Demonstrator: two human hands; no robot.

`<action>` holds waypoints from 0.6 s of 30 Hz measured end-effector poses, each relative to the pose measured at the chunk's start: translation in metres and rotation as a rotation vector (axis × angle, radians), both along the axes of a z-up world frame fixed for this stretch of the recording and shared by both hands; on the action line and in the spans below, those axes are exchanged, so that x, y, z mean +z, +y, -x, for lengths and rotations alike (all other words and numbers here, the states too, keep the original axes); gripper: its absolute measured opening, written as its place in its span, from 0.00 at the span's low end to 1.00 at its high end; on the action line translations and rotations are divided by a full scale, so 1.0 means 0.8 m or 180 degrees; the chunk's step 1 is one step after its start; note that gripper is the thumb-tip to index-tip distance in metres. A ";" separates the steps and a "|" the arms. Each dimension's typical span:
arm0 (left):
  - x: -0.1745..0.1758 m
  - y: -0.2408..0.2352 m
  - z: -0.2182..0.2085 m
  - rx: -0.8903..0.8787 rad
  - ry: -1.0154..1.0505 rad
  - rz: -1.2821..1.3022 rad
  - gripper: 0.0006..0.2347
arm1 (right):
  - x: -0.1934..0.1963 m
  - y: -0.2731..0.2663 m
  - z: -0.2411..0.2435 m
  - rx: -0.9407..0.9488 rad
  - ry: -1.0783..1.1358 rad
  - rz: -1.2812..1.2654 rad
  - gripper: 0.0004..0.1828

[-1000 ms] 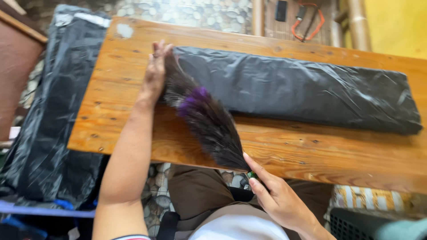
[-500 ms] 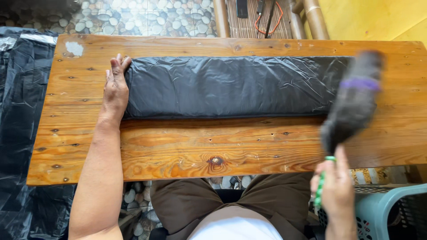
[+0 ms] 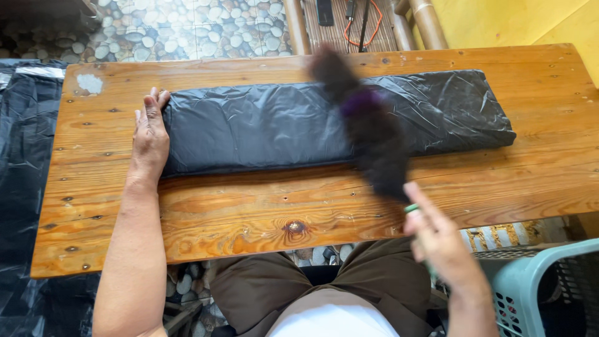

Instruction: The person folds a large black plastic bag on a wooden table, using a feather duster to smooth the surface. They roll the bag into a compact cylinder, fold it into a smaller square, and place it into a black drawstring bag.

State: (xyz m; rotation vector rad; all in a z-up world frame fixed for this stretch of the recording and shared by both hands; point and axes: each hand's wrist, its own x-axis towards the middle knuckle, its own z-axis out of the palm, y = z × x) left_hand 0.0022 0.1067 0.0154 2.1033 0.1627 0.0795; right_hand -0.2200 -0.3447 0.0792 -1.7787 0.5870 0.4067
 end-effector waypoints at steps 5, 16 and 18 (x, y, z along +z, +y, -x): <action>0.017 -0.006 0.007 0.0000 0.0070 -0.0124 0.38 | -0.038 -0.130 -0.019 -0.0130 -0.0057 0.3282 0.34; -0.010 0.006 -0.003 -0.0008 0.0010 -0.0185 0.35 | -0.037 -0.306 -0.143 -0.0179 0.0575 0.4050 0.30; -0.030 0.015 -0.015 0.0016 -0.0069 -0.0255 0.33 | -0.122 -0.418 -0.150 -0.0242 0.0660 0.4059 0.31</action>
